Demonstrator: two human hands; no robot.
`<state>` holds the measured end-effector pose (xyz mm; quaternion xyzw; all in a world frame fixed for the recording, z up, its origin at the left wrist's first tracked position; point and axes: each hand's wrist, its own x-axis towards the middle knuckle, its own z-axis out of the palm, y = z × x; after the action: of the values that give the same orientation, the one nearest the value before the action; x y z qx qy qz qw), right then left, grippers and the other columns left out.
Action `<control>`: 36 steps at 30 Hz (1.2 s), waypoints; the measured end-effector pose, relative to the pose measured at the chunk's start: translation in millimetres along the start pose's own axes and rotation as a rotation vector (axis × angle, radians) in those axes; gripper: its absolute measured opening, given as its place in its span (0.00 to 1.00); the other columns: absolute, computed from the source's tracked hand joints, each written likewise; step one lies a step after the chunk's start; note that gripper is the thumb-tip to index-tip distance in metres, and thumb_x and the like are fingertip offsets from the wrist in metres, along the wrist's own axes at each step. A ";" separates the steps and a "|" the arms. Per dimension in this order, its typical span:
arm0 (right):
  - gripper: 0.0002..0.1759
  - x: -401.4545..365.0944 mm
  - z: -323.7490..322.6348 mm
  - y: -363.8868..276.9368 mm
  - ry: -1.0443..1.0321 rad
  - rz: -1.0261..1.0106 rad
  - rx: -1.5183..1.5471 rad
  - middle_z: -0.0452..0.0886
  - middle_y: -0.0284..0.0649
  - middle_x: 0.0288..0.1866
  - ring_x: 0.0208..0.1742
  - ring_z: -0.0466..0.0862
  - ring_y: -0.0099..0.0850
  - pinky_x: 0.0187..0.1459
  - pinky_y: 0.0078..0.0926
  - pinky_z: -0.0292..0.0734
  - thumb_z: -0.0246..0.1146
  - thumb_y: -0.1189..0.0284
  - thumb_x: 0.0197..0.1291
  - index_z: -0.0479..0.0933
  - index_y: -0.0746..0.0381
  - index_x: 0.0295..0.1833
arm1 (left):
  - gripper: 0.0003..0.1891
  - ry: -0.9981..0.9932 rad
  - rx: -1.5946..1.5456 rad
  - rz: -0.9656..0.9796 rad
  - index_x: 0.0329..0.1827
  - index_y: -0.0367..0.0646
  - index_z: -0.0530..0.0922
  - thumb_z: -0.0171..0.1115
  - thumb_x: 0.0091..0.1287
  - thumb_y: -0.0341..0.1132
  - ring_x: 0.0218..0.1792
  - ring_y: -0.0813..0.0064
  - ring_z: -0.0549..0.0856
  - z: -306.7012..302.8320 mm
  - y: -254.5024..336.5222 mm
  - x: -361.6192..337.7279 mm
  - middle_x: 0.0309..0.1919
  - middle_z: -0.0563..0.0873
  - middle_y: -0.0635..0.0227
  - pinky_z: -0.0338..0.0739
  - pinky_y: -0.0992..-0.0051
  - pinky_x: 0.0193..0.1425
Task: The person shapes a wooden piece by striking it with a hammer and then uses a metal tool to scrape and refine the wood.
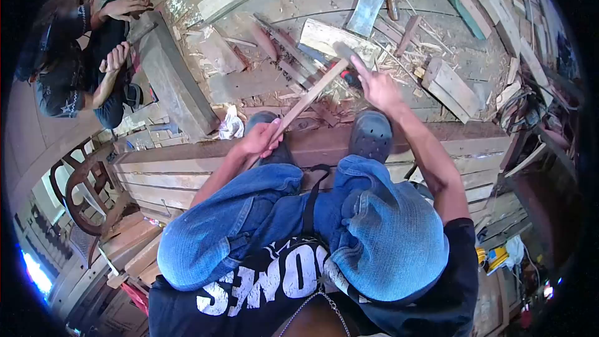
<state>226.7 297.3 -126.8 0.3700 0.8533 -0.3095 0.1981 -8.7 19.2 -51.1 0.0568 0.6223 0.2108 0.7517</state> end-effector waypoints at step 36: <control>0.34 -1.4 22.8 2.3 0.219 -0.034 0.177 0.80 0.54 0.24 0.27 0.83 0.53 0.36 0.52 0.80 0.53 0.63 0.69 0.50 0.30 0.77 | 0.15 0.084 -0.065 0.198 0.52 0.37 0.77 0.58 0.73 0.40 0.12 0.82 0.73 16.6 12.4 -10.9 0.19 0.77 0.72 0.67 0.80 0.14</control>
<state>231.8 282.5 -143.5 0.4030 0.8453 -0.3447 0.0649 2.7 29.1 -33.3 0.0849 0.6375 0.3065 0.7018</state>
